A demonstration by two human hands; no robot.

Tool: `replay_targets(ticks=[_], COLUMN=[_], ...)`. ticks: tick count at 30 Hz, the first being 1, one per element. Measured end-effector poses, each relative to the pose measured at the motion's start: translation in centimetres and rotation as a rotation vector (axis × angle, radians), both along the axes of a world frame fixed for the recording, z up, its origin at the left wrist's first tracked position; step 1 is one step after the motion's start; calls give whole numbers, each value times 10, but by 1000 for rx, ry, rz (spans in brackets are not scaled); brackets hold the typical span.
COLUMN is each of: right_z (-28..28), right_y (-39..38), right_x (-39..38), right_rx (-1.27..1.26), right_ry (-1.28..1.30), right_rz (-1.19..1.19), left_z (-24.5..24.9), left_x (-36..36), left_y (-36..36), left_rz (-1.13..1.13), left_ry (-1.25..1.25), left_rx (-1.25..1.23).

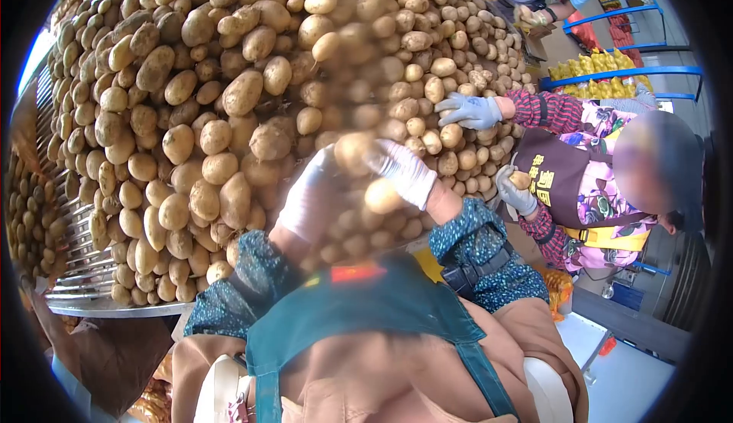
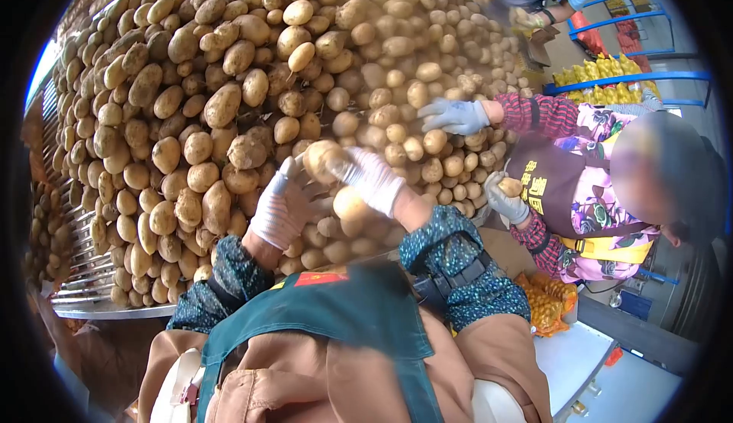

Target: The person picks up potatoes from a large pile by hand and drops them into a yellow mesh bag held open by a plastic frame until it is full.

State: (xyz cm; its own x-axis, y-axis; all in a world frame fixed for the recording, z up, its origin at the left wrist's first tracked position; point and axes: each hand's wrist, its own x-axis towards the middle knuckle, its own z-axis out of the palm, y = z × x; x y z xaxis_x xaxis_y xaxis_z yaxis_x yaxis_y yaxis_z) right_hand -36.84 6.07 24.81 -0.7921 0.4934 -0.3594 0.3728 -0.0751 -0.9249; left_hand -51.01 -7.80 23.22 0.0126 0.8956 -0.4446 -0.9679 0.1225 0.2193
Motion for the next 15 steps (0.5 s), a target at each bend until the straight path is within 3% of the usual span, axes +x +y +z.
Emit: replay_targets(ticks=[2, 4, 5, 8, 9, 11, 12, 13, 14, 15], right_z=[1, -5, 0, -3, -7, -17, -14, -6, -15, -25], right_y=[-10, -4, -10, -8, -13, -31, -43, -56, -51, -40], right_x=[-4, 1, 4, 2, -3, -19, -22, -29, -31, -34], right_rx=[216, 40, -216, -19, -6, 267, 130, -7, -128, 23], right_ry=[-212, -130, -135, 82, 105, 276, 292, 303, 240, 212], right_rz=[137, 29, -94, -227, -381, -312, -319, -333, -358, -376], left_z=[8, -2, -16, -23, -24, -16, -10, 28, 23, 13], left_x=[-3, -7, -1, -9, -11, -8, -4, -8, -9, -10], left_y=[1, -5, -13, -23, -25, -30, -37, -38, -41, -43], left_rz=[-44, -73, -20, -44, -77, -60, -69, -134, -124, -113], left_ry=[-105, -219, -151, -180, -111, -65, -35, -59, -44, -29], left_rx=[33, -25, -137, -46, -118, -54, -3, 87, 105, 124])
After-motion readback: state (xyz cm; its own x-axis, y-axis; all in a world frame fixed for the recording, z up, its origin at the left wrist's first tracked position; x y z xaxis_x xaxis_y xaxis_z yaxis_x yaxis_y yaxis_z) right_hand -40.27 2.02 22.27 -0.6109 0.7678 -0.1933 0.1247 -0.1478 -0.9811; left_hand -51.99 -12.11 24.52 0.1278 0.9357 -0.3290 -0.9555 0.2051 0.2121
